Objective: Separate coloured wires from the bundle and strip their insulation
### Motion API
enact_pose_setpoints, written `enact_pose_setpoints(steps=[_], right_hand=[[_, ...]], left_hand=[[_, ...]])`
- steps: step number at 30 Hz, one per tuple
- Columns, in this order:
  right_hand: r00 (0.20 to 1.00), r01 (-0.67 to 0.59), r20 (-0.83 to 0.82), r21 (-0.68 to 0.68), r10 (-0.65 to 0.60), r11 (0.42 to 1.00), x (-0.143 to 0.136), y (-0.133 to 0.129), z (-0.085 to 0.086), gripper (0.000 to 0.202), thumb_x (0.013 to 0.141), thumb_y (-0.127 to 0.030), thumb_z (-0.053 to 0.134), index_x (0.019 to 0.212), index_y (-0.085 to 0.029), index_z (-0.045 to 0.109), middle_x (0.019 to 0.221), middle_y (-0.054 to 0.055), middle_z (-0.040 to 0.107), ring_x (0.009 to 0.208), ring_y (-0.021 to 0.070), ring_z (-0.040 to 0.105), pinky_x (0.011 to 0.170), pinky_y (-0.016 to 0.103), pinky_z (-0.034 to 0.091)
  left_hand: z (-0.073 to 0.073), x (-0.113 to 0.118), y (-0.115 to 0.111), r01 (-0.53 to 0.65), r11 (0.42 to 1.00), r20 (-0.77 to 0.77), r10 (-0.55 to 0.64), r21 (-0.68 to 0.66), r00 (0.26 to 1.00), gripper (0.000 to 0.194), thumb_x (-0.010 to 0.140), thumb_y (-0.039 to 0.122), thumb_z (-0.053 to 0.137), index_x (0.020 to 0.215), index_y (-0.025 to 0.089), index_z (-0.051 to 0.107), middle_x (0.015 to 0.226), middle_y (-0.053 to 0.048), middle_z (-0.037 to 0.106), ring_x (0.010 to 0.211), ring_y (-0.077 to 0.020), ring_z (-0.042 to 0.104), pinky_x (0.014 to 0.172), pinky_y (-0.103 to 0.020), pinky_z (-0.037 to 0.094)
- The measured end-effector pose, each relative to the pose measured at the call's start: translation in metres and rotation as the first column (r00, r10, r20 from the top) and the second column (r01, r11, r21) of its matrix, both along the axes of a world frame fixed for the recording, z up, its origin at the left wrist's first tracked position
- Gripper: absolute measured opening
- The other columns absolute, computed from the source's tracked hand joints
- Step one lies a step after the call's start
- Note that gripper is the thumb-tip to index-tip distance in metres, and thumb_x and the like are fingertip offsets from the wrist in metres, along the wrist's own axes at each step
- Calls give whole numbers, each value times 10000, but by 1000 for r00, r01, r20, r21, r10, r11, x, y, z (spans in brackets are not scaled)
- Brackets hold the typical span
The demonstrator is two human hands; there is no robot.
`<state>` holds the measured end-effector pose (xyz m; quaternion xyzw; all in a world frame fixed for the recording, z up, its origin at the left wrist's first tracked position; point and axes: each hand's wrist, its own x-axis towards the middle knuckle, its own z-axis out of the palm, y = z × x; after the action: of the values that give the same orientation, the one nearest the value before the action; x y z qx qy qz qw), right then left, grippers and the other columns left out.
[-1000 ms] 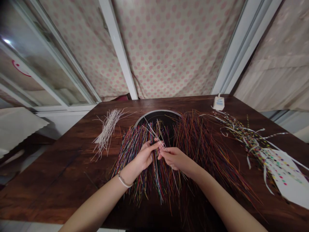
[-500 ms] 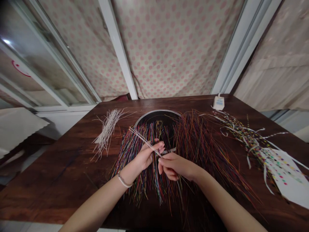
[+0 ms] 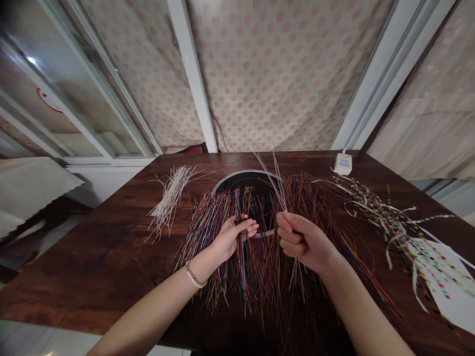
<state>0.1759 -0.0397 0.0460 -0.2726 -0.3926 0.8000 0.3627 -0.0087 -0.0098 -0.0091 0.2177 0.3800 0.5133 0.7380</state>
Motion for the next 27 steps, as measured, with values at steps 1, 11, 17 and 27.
enact_pose_setpoints(steps=[1,11,17,27], right_hand=[[996,30,79,15,-31,999,-8,2,-2,287,802,-402,484,626,-193,393,444,-107,150,347,33,81,319,154,119],[673,-20,688,385,-272,923,-56,2,-61,143,709,-280,555,732,-139,567,403,-88,328,358,40,244,379,189,153],[624,-83,723,437,-295,896,-56,3,-60,216,715,-343,548,673,-133,568,414,-78,311,382,47,229,394,205,141],[700,13,636,444,-325,896,-55,2,-58,228,656,-264,623,725,-184,421,416,-127,232,393,43,189,414,193,156]], left_hand=[[1,-1,0,14,1000,32,-13,-8,999,231,674,91,619,838,142,464,803,-97,639,791,-197,633,828,-382,450],[5,-3,1,88,995,221,-77,-40,972,221,813,310,408,884,123,503,937,-148,615,931,-246,591,880,-407,408],[8,-1,0,80,997,191,-77,-12,979,276,829,366,383,915,124,483,958,-160,606,913,-251,595,867,-405,412],[8,-2,0,94,995,188,-88,-24,978,310,804,416,423,885,130,513,953,-146,595,892,-240,587,806,-385,438]])
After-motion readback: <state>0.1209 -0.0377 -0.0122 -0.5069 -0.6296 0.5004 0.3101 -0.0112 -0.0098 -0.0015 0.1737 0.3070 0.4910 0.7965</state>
